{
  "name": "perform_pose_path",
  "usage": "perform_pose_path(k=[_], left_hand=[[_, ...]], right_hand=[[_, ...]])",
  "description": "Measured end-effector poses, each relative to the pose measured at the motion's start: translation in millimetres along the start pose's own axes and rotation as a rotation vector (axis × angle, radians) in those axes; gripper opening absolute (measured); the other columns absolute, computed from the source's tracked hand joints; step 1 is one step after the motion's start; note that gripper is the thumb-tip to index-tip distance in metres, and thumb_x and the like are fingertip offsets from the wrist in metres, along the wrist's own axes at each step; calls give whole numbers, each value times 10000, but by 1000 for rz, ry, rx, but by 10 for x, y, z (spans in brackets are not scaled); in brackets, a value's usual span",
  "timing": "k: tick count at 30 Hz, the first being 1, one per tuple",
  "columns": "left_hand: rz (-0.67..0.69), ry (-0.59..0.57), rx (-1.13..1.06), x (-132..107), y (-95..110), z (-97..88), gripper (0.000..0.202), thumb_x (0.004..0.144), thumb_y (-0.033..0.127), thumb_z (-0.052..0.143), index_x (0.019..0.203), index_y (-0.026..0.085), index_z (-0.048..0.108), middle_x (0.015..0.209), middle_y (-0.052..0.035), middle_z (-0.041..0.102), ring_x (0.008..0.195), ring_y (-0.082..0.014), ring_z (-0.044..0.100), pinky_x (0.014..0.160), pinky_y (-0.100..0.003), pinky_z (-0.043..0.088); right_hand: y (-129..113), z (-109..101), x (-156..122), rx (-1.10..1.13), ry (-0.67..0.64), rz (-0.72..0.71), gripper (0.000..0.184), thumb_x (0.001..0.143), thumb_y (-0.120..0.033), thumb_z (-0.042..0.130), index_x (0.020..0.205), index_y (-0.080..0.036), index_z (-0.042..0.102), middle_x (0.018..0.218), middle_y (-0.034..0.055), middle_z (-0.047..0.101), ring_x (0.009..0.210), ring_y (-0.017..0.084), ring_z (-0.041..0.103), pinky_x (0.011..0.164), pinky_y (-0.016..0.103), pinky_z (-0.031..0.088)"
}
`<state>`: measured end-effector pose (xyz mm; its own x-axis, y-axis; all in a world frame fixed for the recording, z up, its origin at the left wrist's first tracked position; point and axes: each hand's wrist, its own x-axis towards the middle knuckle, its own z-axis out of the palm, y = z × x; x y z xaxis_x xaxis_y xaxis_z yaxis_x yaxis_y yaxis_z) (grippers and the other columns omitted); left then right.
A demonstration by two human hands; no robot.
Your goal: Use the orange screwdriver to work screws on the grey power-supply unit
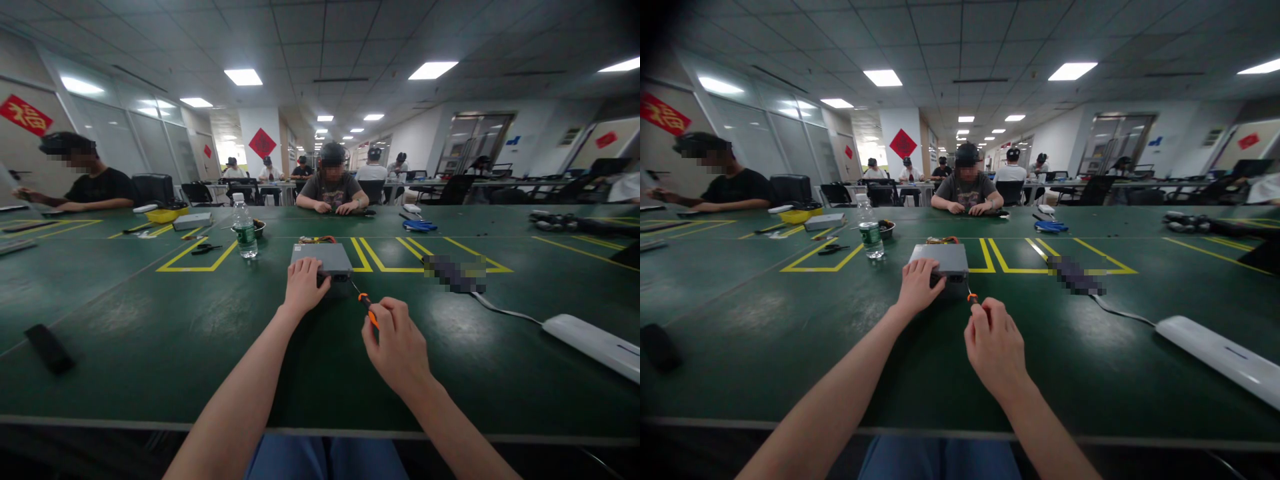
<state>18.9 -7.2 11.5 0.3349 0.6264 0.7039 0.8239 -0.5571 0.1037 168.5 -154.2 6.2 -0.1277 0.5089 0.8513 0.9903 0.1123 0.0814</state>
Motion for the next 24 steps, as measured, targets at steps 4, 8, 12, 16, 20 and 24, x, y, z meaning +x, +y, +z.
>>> perform_pose_path(k=[4,8,12,16,20,24], left_hand=[[-1,1,-4,-1,-5,13,303,805,374,504,1061,212,501,1099,-68,534,1027,-237,459,902,-377,331],[-2,0,-3,-3,-6,13,307,805,373,509,1066,212,498,1102,-67,534,1041,-234,454,913,-376,326],[2,1,5,-3,0,2,294,804,371,512,1052,213,504,1097,-62,539,1028,-233,460,906,-378,329],[-1,2,3,-2,4,0,302,803,372,515,1060,214,502,1101,-66,537,1030,-237,460,905,-378,329],[3,-4,3,-4,-1,2,304,804,367,510,1068,217,501,1097,-67,536,1027,-240,459,903,-378,329],[-2,-12,4,-2,-4,2,308,804,369,507,1071,214,502,1114,-68,532,1040,-241,451,907,-377,326]], right_hand=[[35,19,-8,-105,-13,-43,161,910,-264,434,878,-172,562,707,9,527,522,114,464,501,230,343],[61,31,-20,-92,-39,17,212,902,-350,451,883,-175,570,815,32,552,541,101,490,478,216,339],[13,34,-17,-28,-47,-16,185,908,-236,397,857,-132,541,894,79,542,627,108,537,507,198,385],[3,16,-11,-81,-11,-53,122,897,-219,459,813,-169,533,776,13,558,562,94,520,500,205,368],[20,17,-13,-76,-27,-19,162,898,-306,471,829,-173,532,849,25,568,524,82,510,460,201,363],[2,45,-35,9,-91,44,162,891,-260,415,887,-135,517,955,89,520,537,79,516,403,175,360]])
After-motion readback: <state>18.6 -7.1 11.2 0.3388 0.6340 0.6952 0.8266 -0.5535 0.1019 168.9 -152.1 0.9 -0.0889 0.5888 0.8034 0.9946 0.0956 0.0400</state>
